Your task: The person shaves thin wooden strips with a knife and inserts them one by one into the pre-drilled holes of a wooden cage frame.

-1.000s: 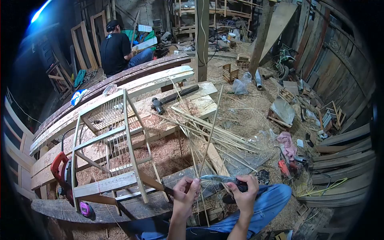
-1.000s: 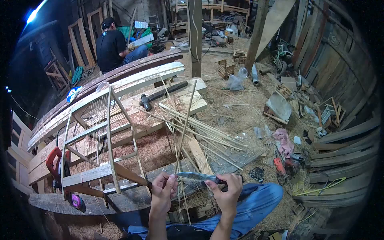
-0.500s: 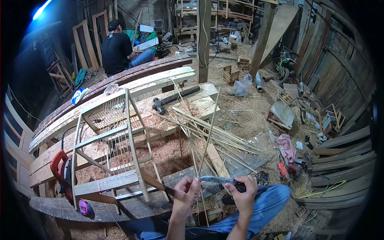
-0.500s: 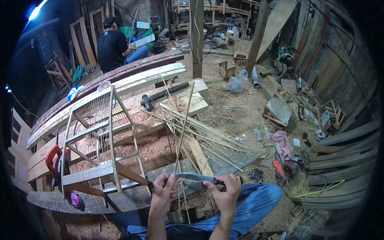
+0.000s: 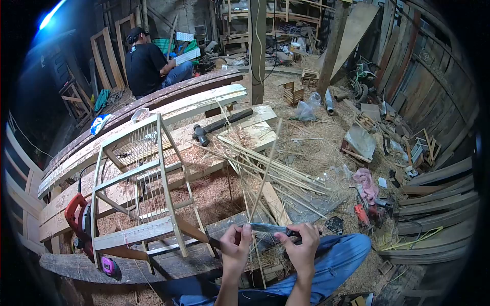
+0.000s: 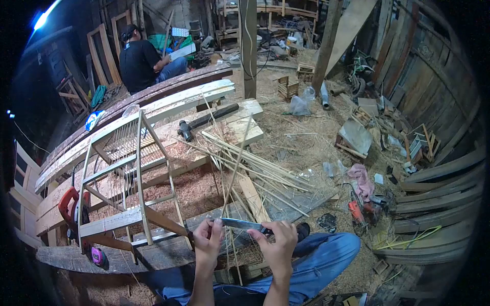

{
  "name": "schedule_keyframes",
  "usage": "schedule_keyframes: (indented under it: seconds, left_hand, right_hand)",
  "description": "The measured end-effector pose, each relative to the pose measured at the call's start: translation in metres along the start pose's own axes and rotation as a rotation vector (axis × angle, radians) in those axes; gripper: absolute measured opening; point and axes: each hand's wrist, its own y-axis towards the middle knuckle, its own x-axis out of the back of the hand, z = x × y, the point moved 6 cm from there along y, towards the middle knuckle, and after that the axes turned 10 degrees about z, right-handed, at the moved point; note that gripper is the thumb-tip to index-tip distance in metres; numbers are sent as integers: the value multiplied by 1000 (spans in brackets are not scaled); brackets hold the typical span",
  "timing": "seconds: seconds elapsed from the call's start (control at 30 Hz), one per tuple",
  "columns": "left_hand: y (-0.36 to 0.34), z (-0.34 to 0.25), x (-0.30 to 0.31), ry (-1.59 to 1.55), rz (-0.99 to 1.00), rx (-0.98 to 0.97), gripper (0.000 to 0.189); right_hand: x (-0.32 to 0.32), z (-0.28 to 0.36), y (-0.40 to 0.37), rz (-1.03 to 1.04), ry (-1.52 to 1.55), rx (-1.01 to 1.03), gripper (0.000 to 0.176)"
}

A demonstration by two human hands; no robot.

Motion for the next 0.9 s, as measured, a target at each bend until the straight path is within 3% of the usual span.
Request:
schedule_keyframes:
  seconds: [0.17,0.3,0.37,0.5,0.67,0.9]
  left_hand:
    - [-3,18,-15,210,97,-73,32]
    - [-7,13,-23,325,276,8,33]
    - [-7,17,-23,265,325,-112,29]
    - [-11,12,-24,-42,321,14,24]
    - [-11,-5,-19,425,211,-183,18]
    - [-18,-18,-29,491,152,-352,12]
  right_hand:
    - [-8,16,2,9,12,69,33]
    - [-9,16,-1,7,113,53,31]
    - [-7,14,-1,14,139,72,32]
    - [-9,14,-4,-4,212,28,30]
    - [-8,21,-4,-61,152,146,27]
    - [-5,16,-8,-112,88,215,30]
